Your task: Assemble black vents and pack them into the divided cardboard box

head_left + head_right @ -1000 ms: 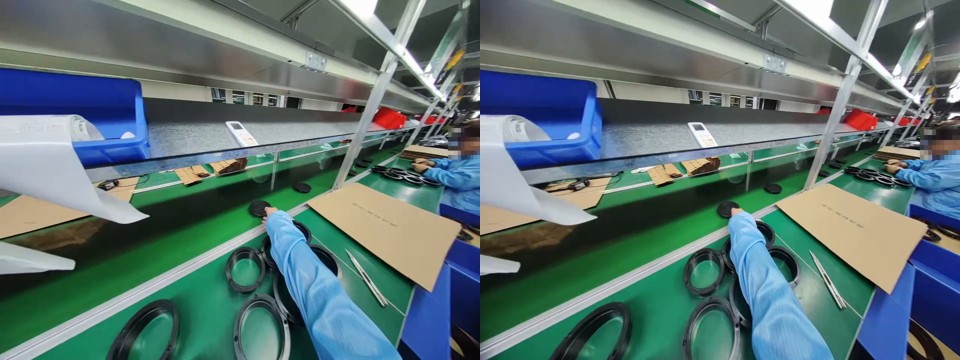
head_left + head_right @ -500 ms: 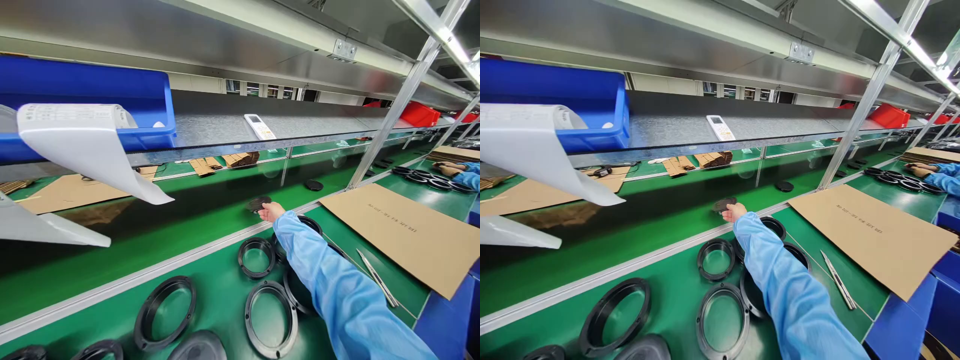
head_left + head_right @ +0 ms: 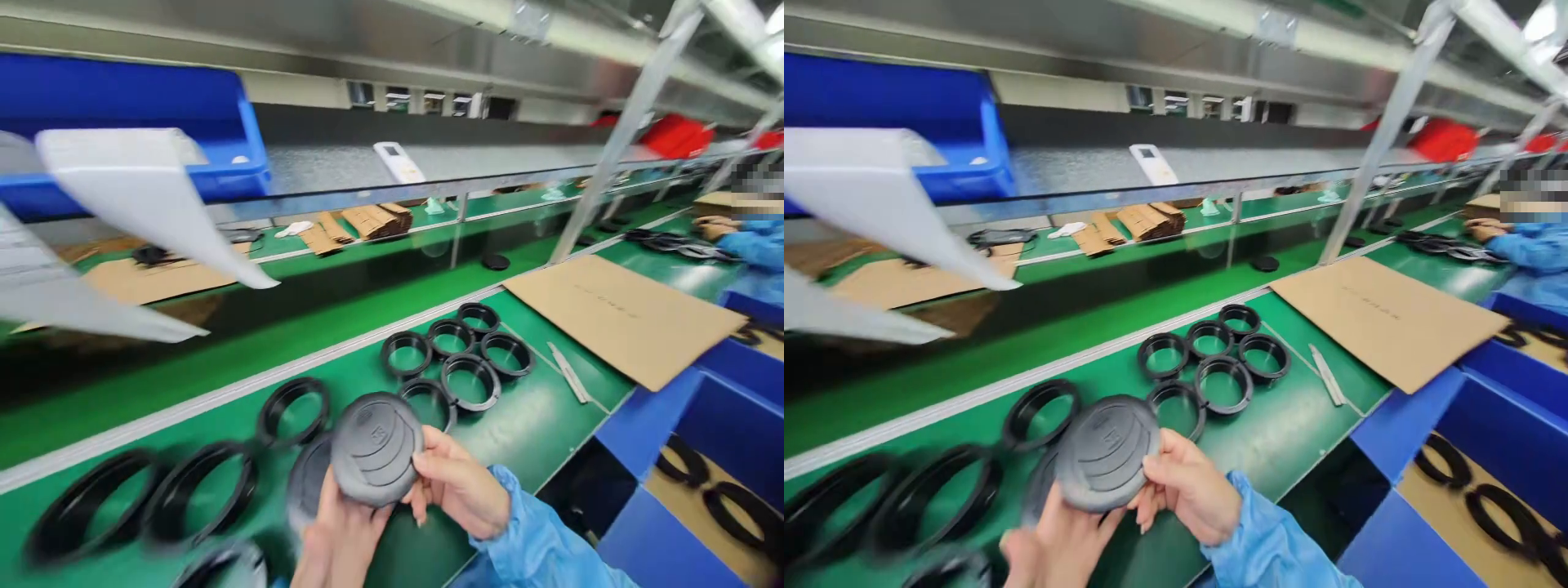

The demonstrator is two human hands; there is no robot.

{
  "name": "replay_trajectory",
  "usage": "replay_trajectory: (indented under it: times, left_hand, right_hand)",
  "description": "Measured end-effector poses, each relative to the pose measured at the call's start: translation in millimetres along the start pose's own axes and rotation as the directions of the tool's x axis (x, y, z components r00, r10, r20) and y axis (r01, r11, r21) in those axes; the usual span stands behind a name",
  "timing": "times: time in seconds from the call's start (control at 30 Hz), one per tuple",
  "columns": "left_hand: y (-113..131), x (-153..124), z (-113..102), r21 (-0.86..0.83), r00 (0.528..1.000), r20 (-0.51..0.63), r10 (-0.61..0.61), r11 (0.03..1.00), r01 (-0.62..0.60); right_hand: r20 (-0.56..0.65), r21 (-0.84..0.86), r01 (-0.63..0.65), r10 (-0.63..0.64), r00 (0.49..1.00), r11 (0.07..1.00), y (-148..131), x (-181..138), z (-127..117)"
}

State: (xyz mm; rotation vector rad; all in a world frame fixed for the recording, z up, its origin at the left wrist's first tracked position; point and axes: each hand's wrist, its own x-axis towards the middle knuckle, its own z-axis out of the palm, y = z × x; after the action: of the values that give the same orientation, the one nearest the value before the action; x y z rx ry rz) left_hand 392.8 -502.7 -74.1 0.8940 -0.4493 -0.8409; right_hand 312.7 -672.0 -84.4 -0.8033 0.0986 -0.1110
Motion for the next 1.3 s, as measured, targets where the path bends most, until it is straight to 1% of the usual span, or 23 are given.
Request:
replay_trajectory:
  times: [0.1,0.27,0.37,0.4,0.43,0.47,0.5,0.53,0.57,0.6,0.63,0.67,0.7,0.73,0.77,0.83,0.9,0.97,1.03,1.13,1.2,1.23,1.3]
  left_hand:
    - [4.6,-1.4,10.6,-0.198,0.994,-0.031,-0.102,0.976,0.094]
    - [5.6,-12.0,6.1,-0.358,0.987,-0.125,-0.103,0.932,0.052]
    - [11.0,-22.0,0.0,-0.378,0.977,-0.194,-0.089,0.926,0.009]
    - [13.0,-24.5,-1.9,-0.388,0.974,-0.211,-0.082,0.922,-0.006]
    - [14.9,-26.6,-3.5,-0.400,0.972,-0.221,-0.078,0.916,-0.017]
    - [16.3,-28.1,-4.6,-0.413,0.973,-0.220,-0.075,0.910,-0.023]
    - [17.2,-29.1,-5.2,-0.424,0.974,-0.213,-0.071,0.905,-0.026]
    - [17.5,-29.7,-5.2,-0.435,0.977,-0.200,-0.069,0.900,-0.025]
    - [17.3,-30.0,-4.6,-0.442,0.980,-0.190,-0.066,0.896,-0.025]
    - [16.7,-30.1,-3.6,-0.447,0.982,-0.180,-0.063,0.894,-0.025]
    - [15.7,-30.2,-2.4,-0.452,0.983,-0.171,-0.062,0.892,-0.022]
    - [14.7,-30.2,-1.1,-0.457,0.985,-0.163,-0.059,0.889,-0.022]
    - [13.7,-30.4,0.1,-0.463,0.986,-0.157,-0.055,0.886,-0.024]
    - [12.9,-30.7,1.0,-0.467,0.987,-0.152,-0.051,0.884,-0.026]
    - [12.4,-31.1,1.5,-0.467,0.988,-0.146,-0.048,0.884,-0.026]
    - [12.0,-32.0,2.0,-0.455,0.990,-0.135,-0.046,0.890,-0.021]
    - [12.1,-32.8,2.7,-0.439,0.990,-0.131,-0.048,0.898,-0.015]
    - [11.3,-32.9,4.6,-0.437,0.989,-0.134,-0.057,0.899,-0.007]
    - [8.8,-32.6,7.3,-0.451,0.987,-0.136,-0.090,0.892,0.019]
    - [2.6,-31.9,9.6,-0.464,0.985,-0.132,-0.109,0.885,0.036]
    - [-0.9,-31.9,8.1,-0.467,0.985,-0.139,-0.103,0.884,0.027]
    - [-1.9,-32.1,6.7,-0.469,0.984,-0.148,-0.096,0.883,0.016]
    - [-1.9,-32.6,4.1,-0.474,0.984,-0.157,-0.085,0.880,0.000]
  right_hand:
    - [0.028,0.046,-0.067,0.066,0.997,0.997,21.5,-13.8,15.8]
    - [0.098,-0.013,-0.170,0.171,0.980,0.985,34.1,-21.5,34.5]
    - [0.089,-0.216,-0.189,0.212,0.973,0.958,34.1,-20.6,31.9]
    - [0.052,-0.330,-0.148,0.175,0.983,0.932,32.7,-19.7,29.3]
    - [0.000,-0.461,-0.081,0.091,0.996,0.884,30.6,-18.9,26.5]
    - [-0.045,-0.599,0.007,-0.042,0.998,0.801,28.1,-18.4,24.1]
    - [-0.059,-0.729,0.096,-0.202,0.978,0.678,25.4,-18.4,22.4]
    - [-0.025,-0.836,0.173,-0.351,0.936,0.520,22.8,-18.9,21.7]
    - [0.063,-0.908,0.239,-0.453,0.889,0.344,20.6,-19.8,21.9]
    - [0.188,-0.939,0.303,-0.493,0.849,0.164,19.0,-20.6,22.6]
    - [0.327,-0.929,0.370,-0.471,0.819,-0.002,17.9,-21.2,23.2]
    - [0.438,-0.896,0.424,-0.414,0.798,-0.130,17.0,-21.2,23.3]
    - [0.494,-0.869,0.446,-0.364,0.790,-0.213,16.2,-20.4,22.1]
    - [0.494,-0.868,0.426,-0.356,0.793,-0.255,15.1,-19.1,19.7]
    - [0.448,-0.892,0.367,-0.395,0.802,-0.265,13.6,-17.5,16.0]
    - [0.298,-0.953,0.220,-0.525,0.797,-0.207,9.1,-15.1,7.3]
    - [0.232,-0.973,0.188,-0.576,0.784,-0.136,4.8,-16.0,2.5]
    - [0.284,-0.957,0.269,-0.528,0.800,-0.107,3.1,-19.9,5.7]
    - [0.367,-0.928,0.355,-0.455,0.811,-0.117,4.5,-24.0,15.7]
    - [0.476,-0.879,0.418,-0.353,0.806,-0.230,8.8,-23.4,29.5]
    - [0.456,-0.884,0.374,-0.340,0.823,-0.280,10.2,-18.4,29.3]
    - [0.409,-0.907,0.323,-0.375,0.832,-0.272,10.1,-15.6,26.1]
    - [0.282,-0.958,0.215,-0.493,0.823,-0.189,9.0,-11.9,16.3]
